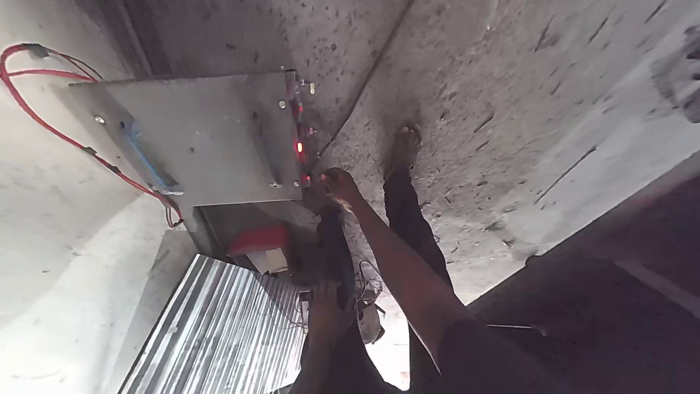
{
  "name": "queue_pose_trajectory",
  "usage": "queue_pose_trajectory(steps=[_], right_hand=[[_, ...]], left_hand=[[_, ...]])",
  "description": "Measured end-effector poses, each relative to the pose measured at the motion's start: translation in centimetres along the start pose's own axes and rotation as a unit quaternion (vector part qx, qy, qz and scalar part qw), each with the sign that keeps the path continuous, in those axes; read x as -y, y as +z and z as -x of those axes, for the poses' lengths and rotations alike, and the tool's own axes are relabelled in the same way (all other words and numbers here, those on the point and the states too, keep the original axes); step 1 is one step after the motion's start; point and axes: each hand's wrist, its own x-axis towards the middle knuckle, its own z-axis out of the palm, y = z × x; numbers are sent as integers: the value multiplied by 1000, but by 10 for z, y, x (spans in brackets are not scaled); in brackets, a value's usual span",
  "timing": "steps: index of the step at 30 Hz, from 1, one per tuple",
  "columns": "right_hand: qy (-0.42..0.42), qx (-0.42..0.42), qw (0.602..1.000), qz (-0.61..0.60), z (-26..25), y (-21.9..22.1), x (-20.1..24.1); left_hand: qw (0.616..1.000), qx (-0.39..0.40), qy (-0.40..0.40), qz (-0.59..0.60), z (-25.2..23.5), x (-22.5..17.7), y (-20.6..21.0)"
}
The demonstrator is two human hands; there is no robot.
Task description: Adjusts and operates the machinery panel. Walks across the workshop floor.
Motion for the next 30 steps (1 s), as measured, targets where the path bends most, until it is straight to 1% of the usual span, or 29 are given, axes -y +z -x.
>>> queue_pose_trajectory(steps=[2,5,6,9,11,13,16,18,20,24,27,30], right_hand=[[3,-5,999,43,-1,1,2],[-8,-5,988,156,-7,2,9],[-3,-4,984,176,-8,3,10],[52,-2,976,213,-14,5,14],[74,-7,965,250,-15,6,16],[96,10,957,274,-21,5,20],[126,30,958,255,-25,3,20],[129,51,966,216,-23,4,20],[132,55,972,189,-18,4,24],[97,4,983,155,-10,9,14],[62,-18,982,178,-7,10,12],[79,-33,975,204,-8,14,15]], left_hand=[[1000,6,-3,8,0,1,-1],[1000,-2,-1,16,2,2,0],[1000,-4,1,14,2,2,1],[1000,10,-3,12,-2,2,2],[1000,17,-5,24,-1,3,3],[999,19,-6,28,-3,3,2],[999,23,-9,33,-4,4,2],[998,35,-16,41,-4,3,-1],[998,42,-21,40,-4,1,-2],[999,35,-17,30,-3,1,0],[999,26,-9,26,-4,1,-1],[999,24,-7,25,-3,3,-1]])
